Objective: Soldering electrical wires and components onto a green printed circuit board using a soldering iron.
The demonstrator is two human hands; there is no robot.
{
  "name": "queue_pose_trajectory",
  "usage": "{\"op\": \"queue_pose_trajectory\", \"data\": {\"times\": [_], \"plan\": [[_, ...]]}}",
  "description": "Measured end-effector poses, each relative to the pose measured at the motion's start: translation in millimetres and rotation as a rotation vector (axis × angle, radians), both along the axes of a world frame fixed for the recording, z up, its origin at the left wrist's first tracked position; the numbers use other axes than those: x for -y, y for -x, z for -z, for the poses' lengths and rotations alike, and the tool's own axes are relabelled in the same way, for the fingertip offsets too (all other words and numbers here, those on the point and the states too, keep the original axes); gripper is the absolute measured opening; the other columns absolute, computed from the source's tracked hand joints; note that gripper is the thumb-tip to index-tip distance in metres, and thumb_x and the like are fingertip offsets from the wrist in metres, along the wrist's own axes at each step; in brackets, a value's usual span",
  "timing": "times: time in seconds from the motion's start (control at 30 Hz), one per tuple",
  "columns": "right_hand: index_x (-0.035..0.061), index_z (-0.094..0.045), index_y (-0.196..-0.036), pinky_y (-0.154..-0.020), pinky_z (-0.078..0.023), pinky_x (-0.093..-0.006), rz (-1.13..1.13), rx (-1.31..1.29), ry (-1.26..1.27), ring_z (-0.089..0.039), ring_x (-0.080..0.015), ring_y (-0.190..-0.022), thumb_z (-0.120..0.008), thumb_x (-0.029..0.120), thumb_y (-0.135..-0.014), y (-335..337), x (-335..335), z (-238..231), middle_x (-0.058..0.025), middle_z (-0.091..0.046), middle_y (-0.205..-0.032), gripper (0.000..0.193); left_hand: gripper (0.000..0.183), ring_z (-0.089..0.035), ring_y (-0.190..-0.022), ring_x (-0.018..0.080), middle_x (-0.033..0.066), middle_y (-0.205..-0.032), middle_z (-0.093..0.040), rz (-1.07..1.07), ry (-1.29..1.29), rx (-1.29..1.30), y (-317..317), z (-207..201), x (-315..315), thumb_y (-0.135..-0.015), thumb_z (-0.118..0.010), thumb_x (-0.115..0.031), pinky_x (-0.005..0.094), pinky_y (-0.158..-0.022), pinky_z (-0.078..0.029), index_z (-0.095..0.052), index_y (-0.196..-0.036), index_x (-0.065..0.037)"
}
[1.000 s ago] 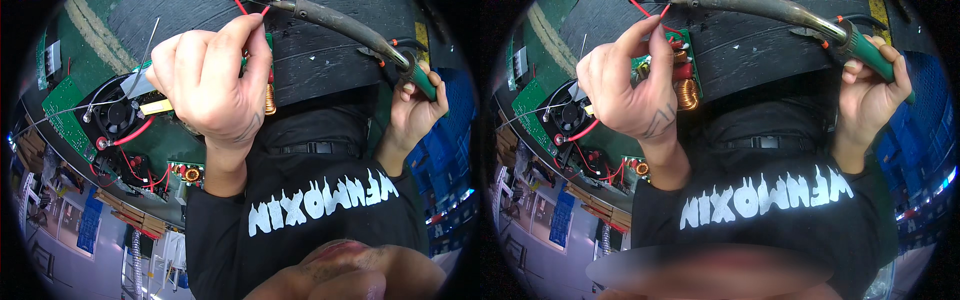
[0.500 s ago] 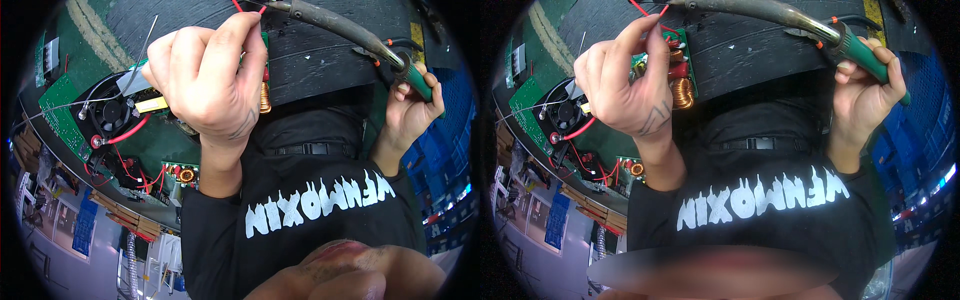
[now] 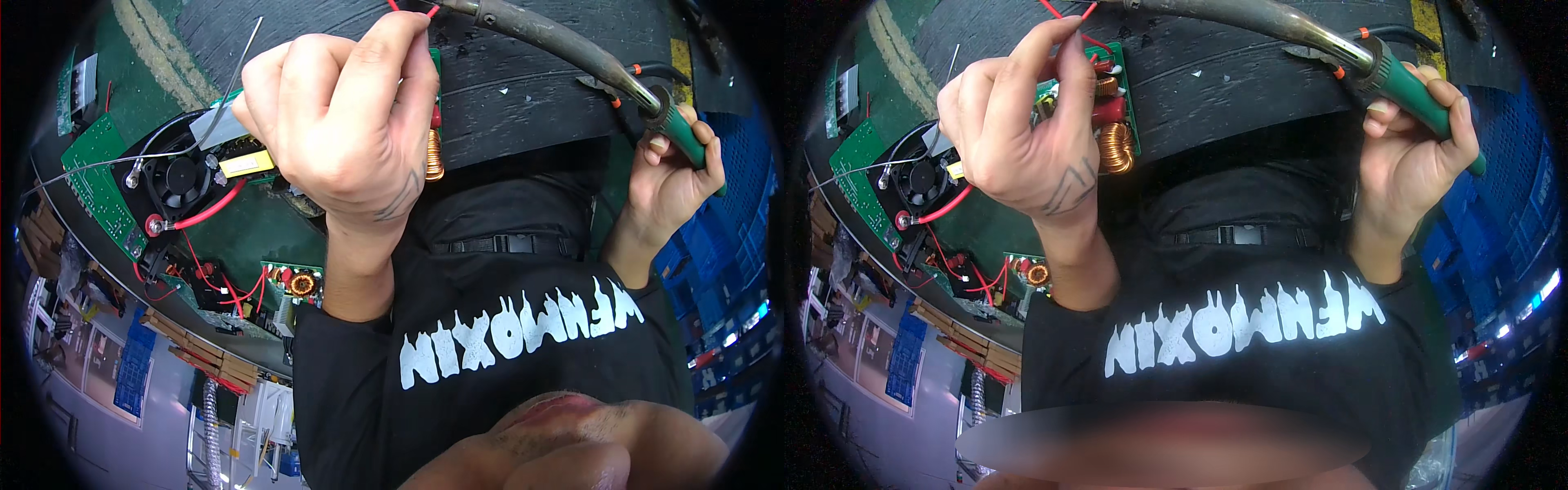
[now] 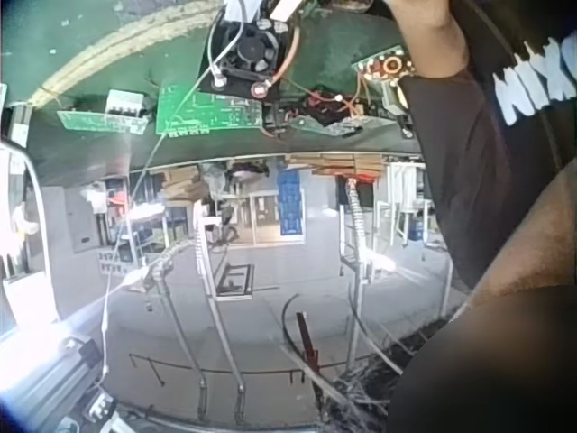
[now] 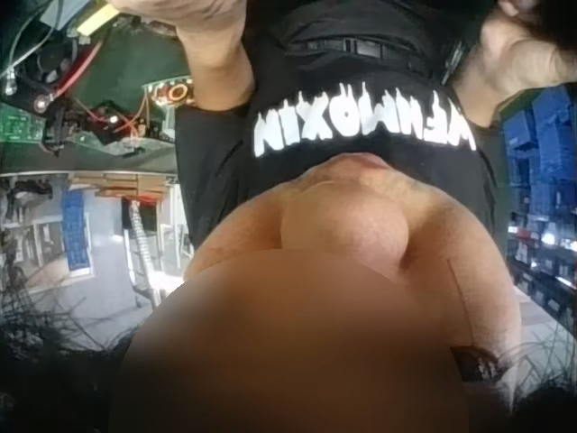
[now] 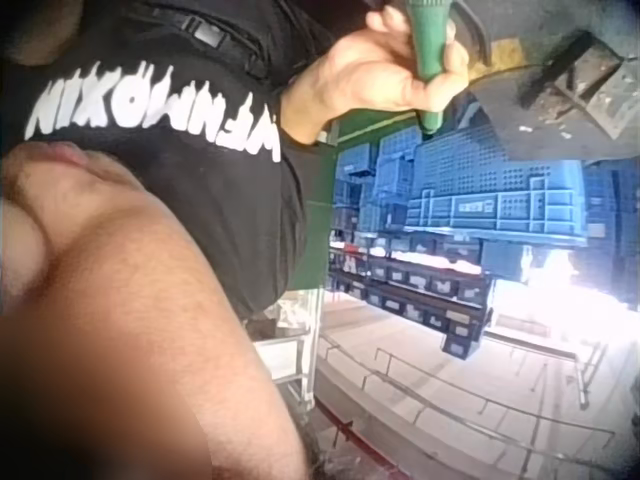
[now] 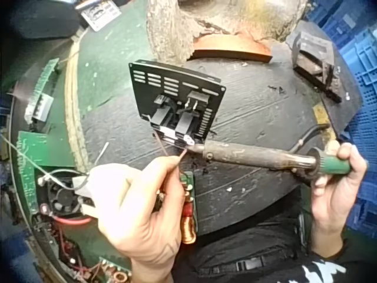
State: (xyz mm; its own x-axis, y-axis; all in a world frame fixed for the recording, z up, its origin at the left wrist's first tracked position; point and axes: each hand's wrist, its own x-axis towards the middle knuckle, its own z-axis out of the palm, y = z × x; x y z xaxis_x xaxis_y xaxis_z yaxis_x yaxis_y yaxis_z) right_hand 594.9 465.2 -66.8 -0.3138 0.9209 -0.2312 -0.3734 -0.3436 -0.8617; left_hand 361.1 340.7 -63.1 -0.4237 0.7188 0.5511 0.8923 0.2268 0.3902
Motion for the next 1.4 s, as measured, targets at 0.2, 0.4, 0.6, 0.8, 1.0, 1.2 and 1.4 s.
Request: {"op": "queue_pose_trajectory", "data": {"times": [0.2,0.4,0.6,0.8,1.0,1.2,1.4], "plan": [[0.0051,-0.065,-0.092,-0.050,-0.047,-0.0249,-0.022,0.036,-0.049,-0.058,-0.0208,-0.062,-0.045,0.027,-0.089,2.1,1.9,-6.2,-0.0149,-0.057,-0.095,0.029,0.023,-0.047,-0.064,0.0141,-0.0016,-0.061,-0.050,-0.001,0.006,0.007,0.8,-0.2,1.0,-0.060,-0.075,-0.001,0.0262,-0.064,-0.037,-0.072,-0.080,-0.012],[0.0050,-0.064,-0.091,-0.050,-0.047,-0.0251,-0.055,0.067,-0.107,-0.058,-0.0214,-0.063,-0.045,0.026,-0.089,-1.5,1.8,-14.8,-0.0134,-0.055,-0.094,0.029,0.023,-0.047,-0.064,0.0138,-0.0018,-0.060,-0.049,-0.008,-0.007,-0.003,-1.3,1.8,-0.3,-0.060,-0.075,-0.001,0.0263,-0.063,-0.037,-0.072,-0.080,-0.011],[0.0055,-0.065,-0.088,-0.049,-0.047,-0.0255,-0.169,0.060,-0.193,-0.057,-0.0231,-0.063,-0.044,0.027,-0.089,2.1,-5.3,-26.7,-0.0116,-0.052,-0.089,0.030,0.023,-0.046,-0.063,0.0140,-0.0014,-0.060,-0.048,0.008,-0.009,0.001,0.5,1.6,0.3,-0.060,-0.075,-0.001,0.0265,-0.062,-0.037,-0.072,-0.080,-0.011],[0.0054,-0.064,-0.086,-0.049,-0.046,-0.0248,-0.130,0.052,-0.211,-0.056,-0.0231,-0.062,-0.047,0.028,-0.086,8.1,-6.7,-32.5,-0.0112,-0.051,-0.087,0.029,0.022,-0.046,-0.062,0.0141,-0.0011,-0.060,-0.047,0.010,-0.017,0.000,2.1,2.1,-0.5,-0.060,-0.075,-0.001,0.0263,-0.061,-0.036,-0.072,-0.079,-0.011],[0.0045,-0.062,-0.089,-0.044,-0.049,-0.0260,-0.150,-0.022,-0.251,-0.061,-0.0244,-0.061,-0.039,0.031,-0.090,-6.7,-11.5,-23.1,-0.0149,-0.057,-0.094,0.035,0.020,-0.047,-0.061,0.0136,-0.0016,-0.059,-0.050,0.011,-0.017,-0.005,1.8,1.8,-0.8,-0.061,-0.074,0.000,0.0263,-0.062,-0.036,-0.072,-0.079,-0.010],[0.0047,-0.061,-0.091,-0.043,-0.048,-0.0263,-0.117,-0.018,-0.211,-0.060,-0.0248,-0.061,-0.040,0.030,-0.090,-8.5,-7.6,-22.1,-0.0146,-0.058,-0.094,0.034,0.020,-0.048,-0.060,0.0131,-0.0021,-0.058,-0.054,0.010,0.003,-0.006,1.1,0.8,-2.1,-0.062,-0.074,0.000,0.0262,-0.063,-0.036,-0.071,-0.079,-0.010],[0.0047,-0.061,-0.091,-0.044,-0.048,-0.0264,-0.117,-0.009,-0.220,-0.060,-0.0245,-0.062,-0.040,0.030,-0.090,-8.0,-6.8,-19.6,-0.0143,-0.058,-0.094,0.033,0.019,-0.048,-0.061,0.0133,-0.0020,-0.058,-0.054,-0.009,0.014,-0.006,0.6,-0.3,-1.5,-0.063,-0.074,-0.001,0.0264,-0.063,-0.036,-0.071,-0.079,-0.010]]}}
